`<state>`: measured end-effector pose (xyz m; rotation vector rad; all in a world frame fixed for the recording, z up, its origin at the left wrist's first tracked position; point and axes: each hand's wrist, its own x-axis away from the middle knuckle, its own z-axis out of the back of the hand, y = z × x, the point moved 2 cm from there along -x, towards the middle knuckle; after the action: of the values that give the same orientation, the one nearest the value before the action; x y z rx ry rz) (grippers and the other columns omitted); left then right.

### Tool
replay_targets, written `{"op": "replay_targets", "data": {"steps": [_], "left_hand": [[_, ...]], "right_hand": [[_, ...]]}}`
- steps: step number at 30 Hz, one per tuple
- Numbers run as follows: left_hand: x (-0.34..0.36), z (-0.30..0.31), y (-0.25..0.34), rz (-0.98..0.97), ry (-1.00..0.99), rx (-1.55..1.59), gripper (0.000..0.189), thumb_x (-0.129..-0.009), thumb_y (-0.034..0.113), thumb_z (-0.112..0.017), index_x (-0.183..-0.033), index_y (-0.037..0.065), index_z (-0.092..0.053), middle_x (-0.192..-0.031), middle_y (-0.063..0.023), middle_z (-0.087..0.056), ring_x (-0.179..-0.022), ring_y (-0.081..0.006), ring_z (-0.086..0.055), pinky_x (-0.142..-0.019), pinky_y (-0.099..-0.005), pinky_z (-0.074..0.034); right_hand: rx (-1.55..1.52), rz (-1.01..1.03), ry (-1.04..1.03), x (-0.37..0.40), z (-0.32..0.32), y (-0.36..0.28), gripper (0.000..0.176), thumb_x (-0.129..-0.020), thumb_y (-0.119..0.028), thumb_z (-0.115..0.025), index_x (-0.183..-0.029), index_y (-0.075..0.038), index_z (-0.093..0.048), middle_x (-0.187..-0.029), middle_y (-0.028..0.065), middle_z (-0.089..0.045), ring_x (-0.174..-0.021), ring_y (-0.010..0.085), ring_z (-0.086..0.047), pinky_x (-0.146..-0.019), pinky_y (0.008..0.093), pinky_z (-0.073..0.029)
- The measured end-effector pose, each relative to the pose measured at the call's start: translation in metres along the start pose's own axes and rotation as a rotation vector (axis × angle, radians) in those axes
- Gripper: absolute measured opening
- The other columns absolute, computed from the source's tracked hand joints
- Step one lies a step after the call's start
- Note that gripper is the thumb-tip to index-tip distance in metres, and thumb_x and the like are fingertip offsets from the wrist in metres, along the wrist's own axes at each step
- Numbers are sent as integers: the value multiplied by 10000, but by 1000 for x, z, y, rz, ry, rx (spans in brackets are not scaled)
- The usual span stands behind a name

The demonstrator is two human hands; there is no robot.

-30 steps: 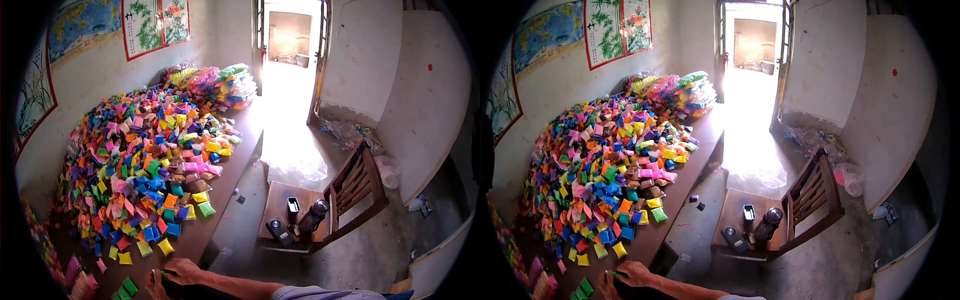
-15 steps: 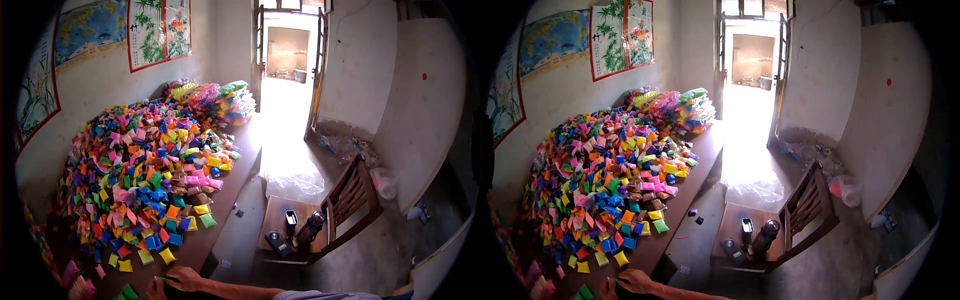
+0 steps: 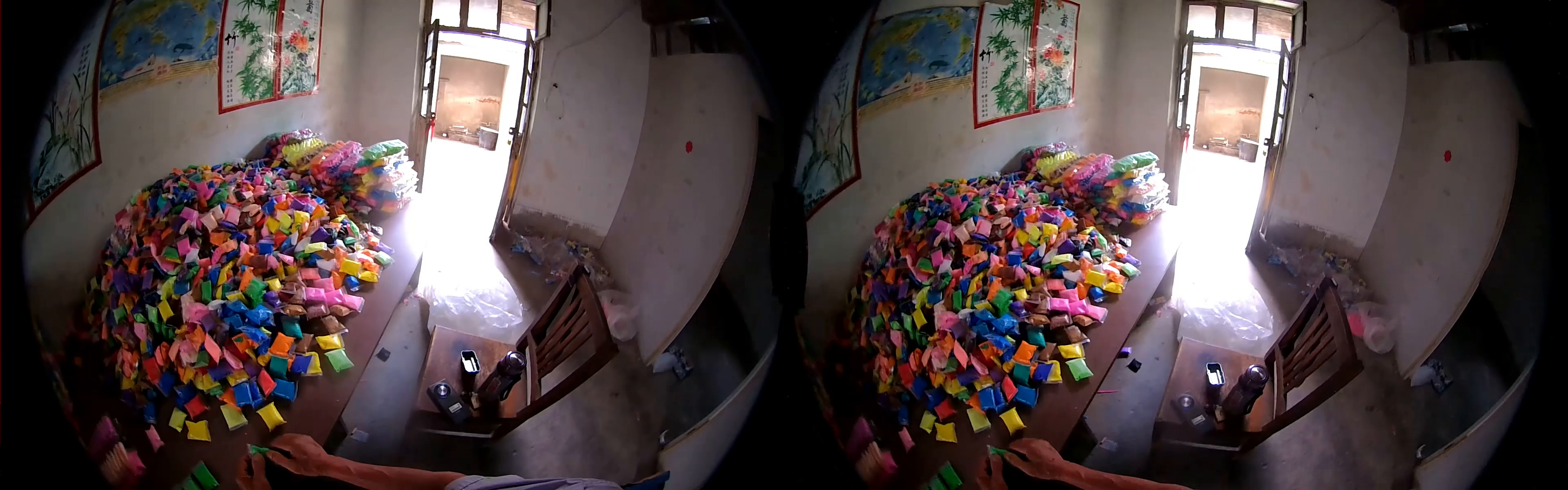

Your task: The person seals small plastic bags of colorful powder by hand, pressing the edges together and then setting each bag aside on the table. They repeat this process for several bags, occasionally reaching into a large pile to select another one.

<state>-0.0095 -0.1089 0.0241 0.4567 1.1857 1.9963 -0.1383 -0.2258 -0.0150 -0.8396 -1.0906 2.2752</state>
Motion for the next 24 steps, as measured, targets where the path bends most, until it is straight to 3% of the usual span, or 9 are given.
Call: {"op": "replay_targets", "data": {"steps": [2,6,21,24], "left_hand": [[-2,0,-3,6,-25,45,501,-1055,440,-606,-1218,-18,-728,-1101,-203,-750,-964,-336,-689,-881,-451,-551],[-6,2,-5,-55,-60,83,542,-1042,474,-612,-1222,-24,-724,-1115,-245,-745,-996,-381,-702,-890,-472,-555],[-1,1,-1,-1,-39,27,546,-1038,469,-603,-1248,-22,-714,-1150,-254,-735,-1034,-395,-693,-921,-471,-543],[-2,1,-9,20,-34,-21,544,-1045,462,-595,-1249,-28,-711,-1136,-259,-738,-999,-400,-698,-888,-471,-552]], "right_hand": [[-77,-90,0,-2,4,-3,411,-1045,-364,-603,-1169,14,-704,-1163,212,-712,-1102,382,-677,-950,467,-537],[-32,-81,-15,-2,3,-4,427,-1050,-375,-591,-1173,16,-707,-1187,212,-713,-1115,377,-679,-965,460,-536],[-19,-86,23,-3,2,-5,428,-1081,-367,-527,-1185,11,-699,-1159,214,-718,-1083,384,-678,-951,462,-535],[10,-122,-78,-5,8,-13,442,-1088,-380,-516,-1157,14,-704,-1114,217,-720,-1048,390,-684,-924,463,-541]]}}
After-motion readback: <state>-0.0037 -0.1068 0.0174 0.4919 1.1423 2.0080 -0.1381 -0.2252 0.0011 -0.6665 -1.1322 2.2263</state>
